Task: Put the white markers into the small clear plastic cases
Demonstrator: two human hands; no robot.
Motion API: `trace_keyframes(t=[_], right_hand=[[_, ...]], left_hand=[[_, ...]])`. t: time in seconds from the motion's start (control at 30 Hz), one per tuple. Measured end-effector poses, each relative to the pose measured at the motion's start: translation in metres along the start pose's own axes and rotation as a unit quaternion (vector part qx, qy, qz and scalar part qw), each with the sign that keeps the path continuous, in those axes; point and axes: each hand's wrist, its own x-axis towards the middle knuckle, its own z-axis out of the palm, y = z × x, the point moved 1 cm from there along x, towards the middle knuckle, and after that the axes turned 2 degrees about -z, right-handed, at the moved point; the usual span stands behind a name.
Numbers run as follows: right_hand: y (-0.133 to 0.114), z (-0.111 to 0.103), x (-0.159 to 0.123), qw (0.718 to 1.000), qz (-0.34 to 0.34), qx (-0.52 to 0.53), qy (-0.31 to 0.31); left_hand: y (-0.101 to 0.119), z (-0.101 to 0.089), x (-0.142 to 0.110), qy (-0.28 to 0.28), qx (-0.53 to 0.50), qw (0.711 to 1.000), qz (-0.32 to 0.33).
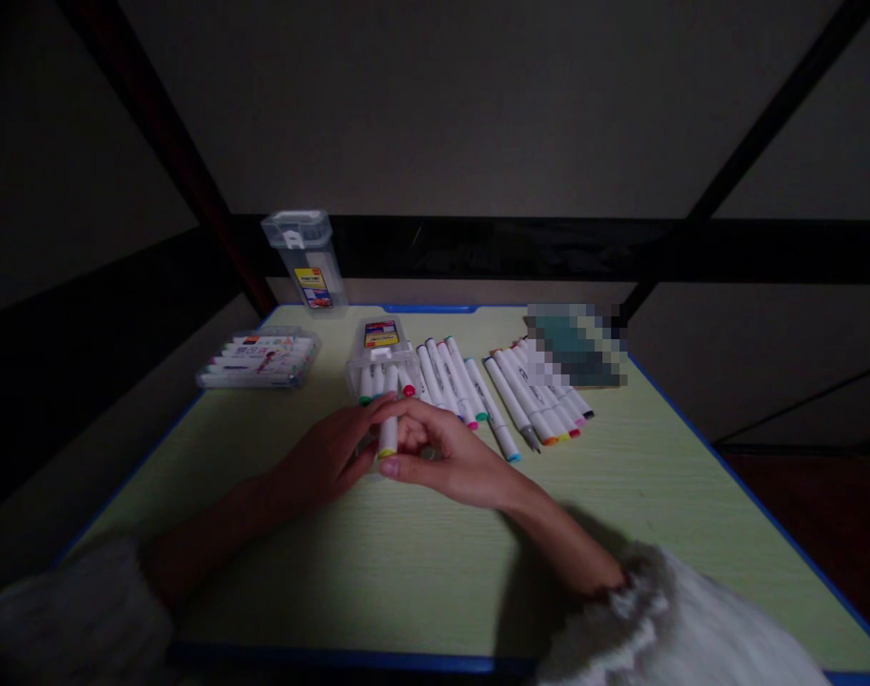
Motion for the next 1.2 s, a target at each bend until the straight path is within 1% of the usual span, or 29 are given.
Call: trace_keyframes(t=[0.4,0.77,1.2], right_hand=[[-0.001,0.0005,0.0002,1.0,-0.006,0.008,-0.001],[-0.0016,0.0015,0.0008,0.999,-0.006,0.031,-0.009],[-0.0007,0.0013,0.0006,1.0,-0.01,0.019,-0.007]], left_hand=[[0.0003,-0.0001,0.0006,0.005,0.008,1.0,-0.001],[0.0012,-0.0003,0.0011,0.015,0.012,1.0,0.016],[0.0006,0.0001,0.0007,0.006,0.012,1.0,0.003]])
